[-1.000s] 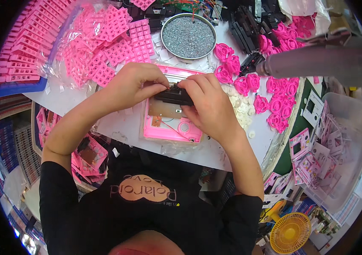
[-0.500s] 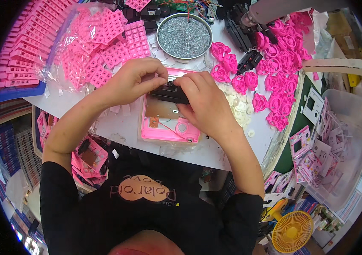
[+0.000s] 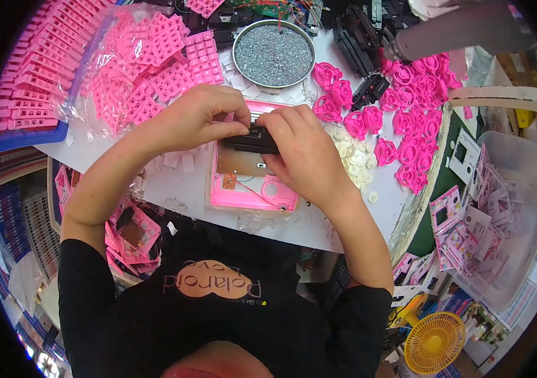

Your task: Assemble a toy cash register by installing buttons, a circuit board, and securing the housing with an electric screwdriver.

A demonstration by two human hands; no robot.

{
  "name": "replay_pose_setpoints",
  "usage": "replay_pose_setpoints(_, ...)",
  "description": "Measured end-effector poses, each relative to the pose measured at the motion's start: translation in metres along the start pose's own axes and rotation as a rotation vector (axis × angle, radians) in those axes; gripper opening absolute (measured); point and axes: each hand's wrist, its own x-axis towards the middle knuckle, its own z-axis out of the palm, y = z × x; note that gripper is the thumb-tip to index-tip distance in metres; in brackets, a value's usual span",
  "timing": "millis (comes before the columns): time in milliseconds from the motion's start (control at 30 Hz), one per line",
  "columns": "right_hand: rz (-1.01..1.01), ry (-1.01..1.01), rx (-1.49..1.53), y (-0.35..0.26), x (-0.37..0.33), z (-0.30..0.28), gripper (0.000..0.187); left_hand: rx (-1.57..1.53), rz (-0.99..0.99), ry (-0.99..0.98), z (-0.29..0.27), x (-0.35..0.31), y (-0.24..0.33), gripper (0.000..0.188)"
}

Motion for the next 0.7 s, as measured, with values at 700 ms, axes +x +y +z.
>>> replay_pose_setpoints(700, 0.061, 0.013, 0.009, -0.0030, -0.0011, 0.0002, 0.053, 0.018, -0.062, 0.002, -0.0076, 0.0030, 0.0050, 0.016)
